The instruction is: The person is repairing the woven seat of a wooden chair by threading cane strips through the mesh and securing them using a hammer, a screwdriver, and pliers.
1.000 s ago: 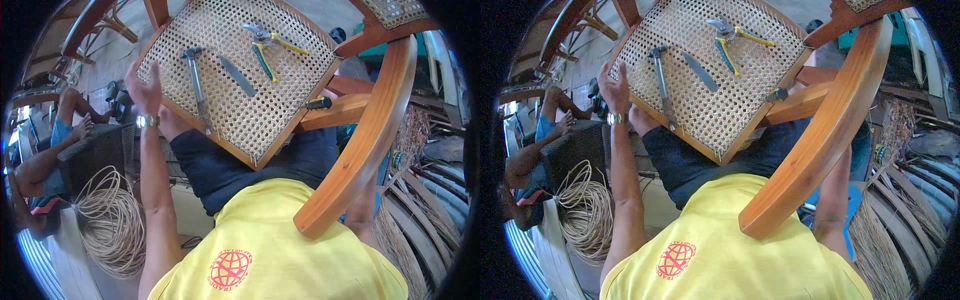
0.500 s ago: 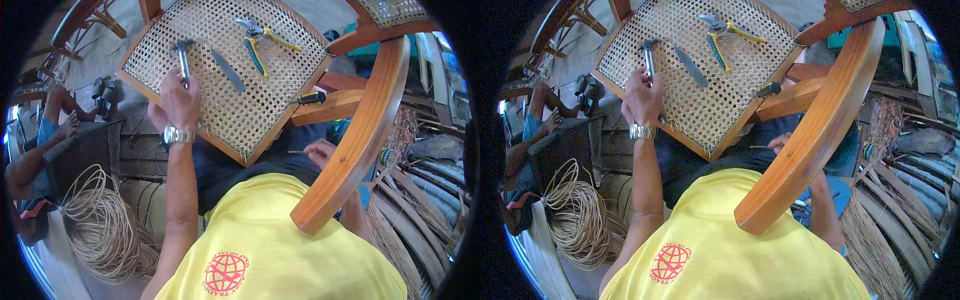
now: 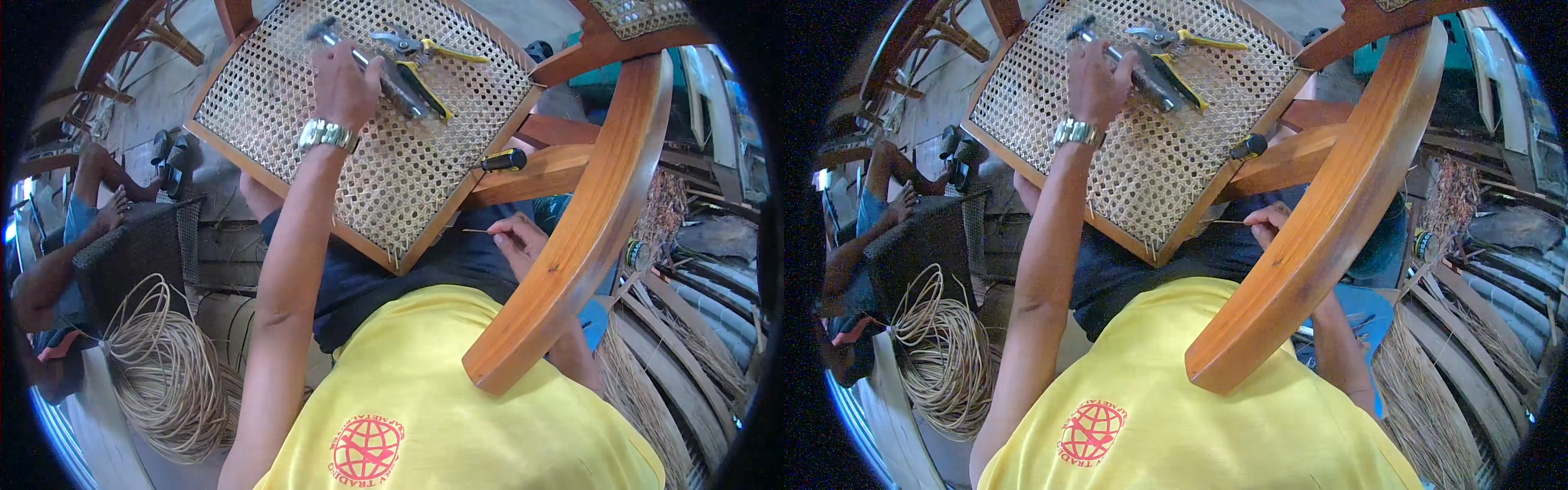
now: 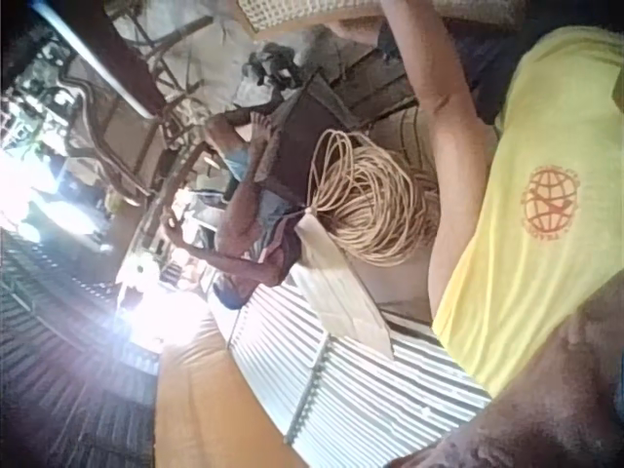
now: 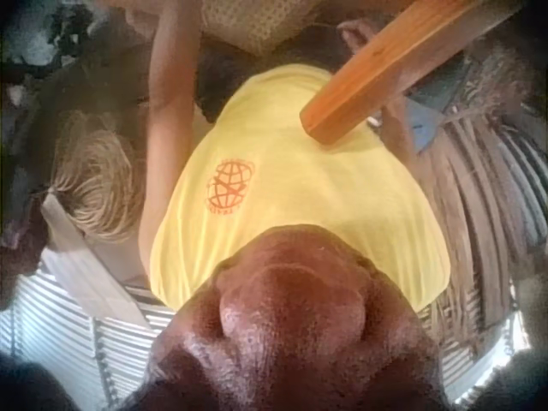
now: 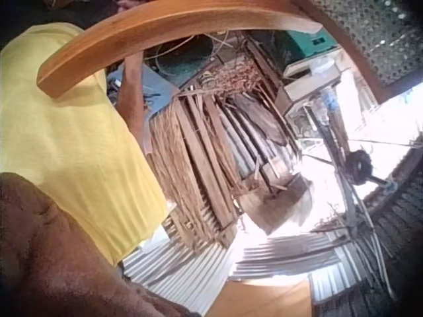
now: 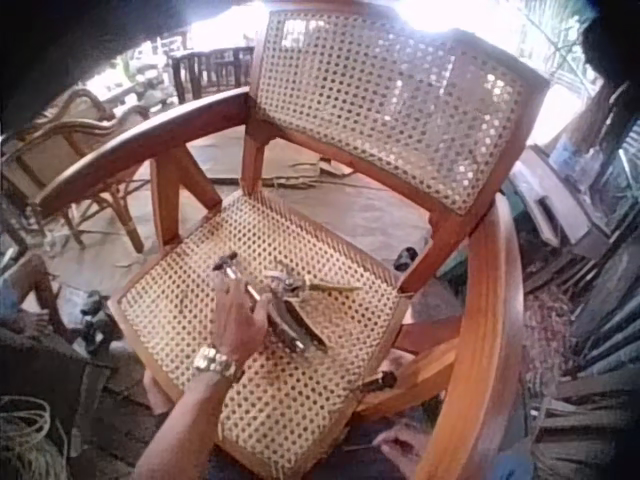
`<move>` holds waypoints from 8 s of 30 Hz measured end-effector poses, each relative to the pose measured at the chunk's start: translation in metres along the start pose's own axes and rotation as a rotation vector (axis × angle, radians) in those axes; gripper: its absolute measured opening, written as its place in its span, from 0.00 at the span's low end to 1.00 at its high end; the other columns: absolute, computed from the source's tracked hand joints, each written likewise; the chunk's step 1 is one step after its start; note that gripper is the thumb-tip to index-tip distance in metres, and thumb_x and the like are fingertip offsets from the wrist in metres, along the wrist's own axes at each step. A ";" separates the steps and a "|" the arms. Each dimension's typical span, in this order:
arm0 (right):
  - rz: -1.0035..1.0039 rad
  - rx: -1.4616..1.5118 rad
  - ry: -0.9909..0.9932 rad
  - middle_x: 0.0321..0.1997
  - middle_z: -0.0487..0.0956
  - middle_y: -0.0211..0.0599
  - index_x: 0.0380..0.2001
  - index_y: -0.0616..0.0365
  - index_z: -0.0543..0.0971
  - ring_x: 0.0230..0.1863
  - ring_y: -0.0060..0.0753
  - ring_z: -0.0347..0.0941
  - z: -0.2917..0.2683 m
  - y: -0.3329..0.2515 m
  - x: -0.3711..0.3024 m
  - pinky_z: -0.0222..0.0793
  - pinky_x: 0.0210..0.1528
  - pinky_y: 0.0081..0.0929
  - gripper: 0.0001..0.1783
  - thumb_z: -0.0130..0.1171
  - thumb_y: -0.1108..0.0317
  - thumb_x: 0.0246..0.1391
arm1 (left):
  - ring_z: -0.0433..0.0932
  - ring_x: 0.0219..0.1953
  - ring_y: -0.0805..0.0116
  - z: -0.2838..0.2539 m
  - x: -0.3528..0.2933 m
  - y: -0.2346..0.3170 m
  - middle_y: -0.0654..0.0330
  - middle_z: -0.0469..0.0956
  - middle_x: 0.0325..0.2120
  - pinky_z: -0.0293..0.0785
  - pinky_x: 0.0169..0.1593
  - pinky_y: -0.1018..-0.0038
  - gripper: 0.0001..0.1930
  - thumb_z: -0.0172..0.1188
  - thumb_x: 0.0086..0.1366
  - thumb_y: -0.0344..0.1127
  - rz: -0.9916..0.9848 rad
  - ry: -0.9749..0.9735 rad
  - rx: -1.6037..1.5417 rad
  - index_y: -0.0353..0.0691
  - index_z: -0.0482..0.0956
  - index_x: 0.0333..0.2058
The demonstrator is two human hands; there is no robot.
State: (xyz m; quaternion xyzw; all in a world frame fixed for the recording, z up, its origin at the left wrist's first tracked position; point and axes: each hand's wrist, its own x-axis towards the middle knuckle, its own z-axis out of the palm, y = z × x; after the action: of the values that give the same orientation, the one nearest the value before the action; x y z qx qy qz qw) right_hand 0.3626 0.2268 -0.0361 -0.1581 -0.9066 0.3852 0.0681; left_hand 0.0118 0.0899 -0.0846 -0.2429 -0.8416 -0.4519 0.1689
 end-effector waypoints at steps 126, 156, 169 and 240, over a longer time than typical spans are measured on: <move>0.186 0.282 -0.324 0.58 0.76 0.50 0.56 0.62 0.74 0.61 0.44 0.70 -0.025 0.032 -0.033 0.64 0.64 0.41 0.24 0.63 0.64 0.59 | 0.79 0.46 0.51 0.027 0.040 0.034 0.47 0.76 0.48 0.77 0.49 0.56 0.15 0.59 0.62 0.47 -0.255 -0.264 0.503 0.46 0.88 0.37; -0.093 0.223 -0.229 0.30 0.78 0.49 0.32 0.60 0.77 0.31 0.52 0.73 0.058 0.112 0.007 0.72 0.38 0.42 0.05 0.62 0.72 0.53 | 0.80 0.24 0.63 -0.006 0.056 0.067 0.56 0.79 0.24 0.74 0.29 0.64 0.10 0.47 0.76 0.39 -0.568 0.413 -0.605 0.39 0.69 0.42; -0.116 0.130 -0.249 0.30 0.78 0.54 0.31 0.62 0.76 0.31 0.60 0.74 0.068 0.118 0.017 0.70 0.38 0.48 0.06 0.61 0.70 0.53 | 0.84 0.38 0.54 -0.177 -0.162 -0.046 0.45 0.84 0.35 0.78 0.43 0.60 0.16 0.49 0.72 0.38 -1.014 0.260 -0.338 0.35 0.77 0.50; -0.248 0.259 -0.328 0.51 0.75 0.54 0.46 0.63 0.75 0.56 0.63 0.69 0.006 -0.004 0.004 0.64 0.60 0.48 0.16 0.58 0.63 0.60 | 0.84 0.42 0.44 -0.127 -0.136 -0.033 0.40 0.84 0.37 0.79 0.47 0.56 0.29 0.72 0.56 0.57 -0.760 -0.374 0.179 0.29 0.84 0.33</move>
State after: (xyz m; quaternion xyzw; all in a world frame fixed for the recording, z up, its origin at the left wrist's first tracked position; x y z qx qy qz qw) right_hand 0.3567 0.2210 -0.0373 0.0289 -0.8610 0.5075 -0.0136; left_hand 0.1133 -0.0676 -0.1073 0.0221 -0.9231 -0.3557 -0.1443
